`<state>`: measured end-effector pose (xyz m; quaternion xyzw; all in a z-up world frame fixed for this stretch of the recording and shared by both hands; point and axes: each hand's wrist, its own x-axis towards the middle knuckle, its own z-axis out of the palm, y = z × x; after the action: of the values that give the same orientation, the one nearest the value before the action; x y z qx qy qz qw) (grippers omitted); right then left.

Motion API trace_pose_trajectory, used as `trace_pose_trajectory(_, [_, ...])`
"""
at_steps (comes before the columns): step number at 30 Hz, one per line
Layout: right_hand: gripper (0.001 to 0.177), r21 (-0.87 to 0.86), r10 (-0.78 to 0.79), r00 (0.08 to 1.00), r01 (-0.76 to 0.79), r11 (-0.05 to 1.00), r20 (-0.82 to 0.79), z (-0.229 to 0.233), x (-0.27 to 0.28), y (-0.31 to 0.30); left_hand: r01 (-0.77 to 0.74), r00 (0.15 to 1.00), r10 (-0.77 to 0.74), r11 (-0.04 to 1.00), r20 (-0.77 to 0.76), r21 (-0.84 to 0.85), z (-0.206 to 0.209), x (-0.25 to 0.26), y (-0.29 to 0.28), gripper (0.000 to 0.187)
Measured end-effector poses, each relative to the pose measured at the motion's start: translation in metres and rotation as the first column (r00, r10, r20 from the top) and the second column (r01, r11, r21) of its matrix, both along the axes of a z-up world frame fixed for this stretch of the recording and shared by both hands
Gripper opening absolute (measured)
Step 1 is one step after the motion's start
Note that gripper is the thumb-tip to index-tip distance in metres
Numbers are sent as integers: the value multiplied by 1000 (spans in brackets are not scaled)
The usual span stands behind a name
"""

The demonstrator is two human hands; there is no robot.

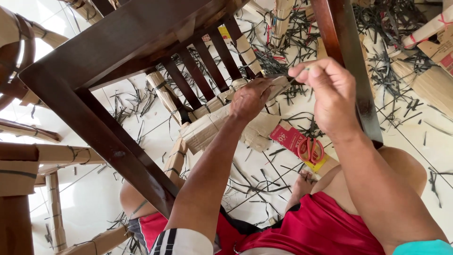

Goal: Wrapping chair legs and frame with cardboard strips and securing them with ties for protection.

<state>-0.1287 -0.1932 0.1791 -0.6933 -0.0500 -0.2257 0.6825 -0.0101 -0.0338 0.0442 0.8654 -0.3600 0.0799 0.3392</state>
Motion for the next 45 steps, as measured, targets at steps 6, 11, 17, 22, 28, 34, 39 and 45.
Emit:
trace_pose_trajectory(6, [24, 298, 71, 995, -48, 953, -66, 8, -18, -2, -50, 971, 25, 994, 240, 96, -40, 10, -9, 27])
trace_pose_trajectory(11, [19, -126, -33, 918, -18, 992, -395, 32, -36, -3, -41, 982, 13, 988, 187, 147, -34, 9, -10, 27])
trace_pose_trajectory(17, [25, -833, -385, 768, -335, 439, -512, -2, -32, -2, -61, 958, 22, 990, 287, 128, -44, 9, -13, 27])
trace_pose_trajectory(22, [38, -659, -393, 535, -666, 350, -748, -52, -15, -10, -162, 827, 68, 979, 558, 121, -67, 14, -18, 30])
trace_pose_trajectory(28, [37, -717, -411, 596, -639, 278, -690, -67, -18, -12, -166, 797, -9, 958, 604, 234, -62, 8, -21, 50])
trace_pose_trajectory(34, [34, -562, -322, 465, -618, 549, -825, -2, -18, -6, -205, 709, -4, 955, 705, 212, -62, 9, -24, 56])
trace_pose_trajectory(39, [26, -404, -155, 649, -254, 879, -745, -3, -22, 0, -166, 763, 58, 980, 643, 108, -50, 9, -23, 37])
trace_pose_trajectory(45, [23, -399, -150, 875, -53, 916, -461, -33, -19, -3, 13, 981, -25, 998, 191, 64, -45, 10, -17, 20])
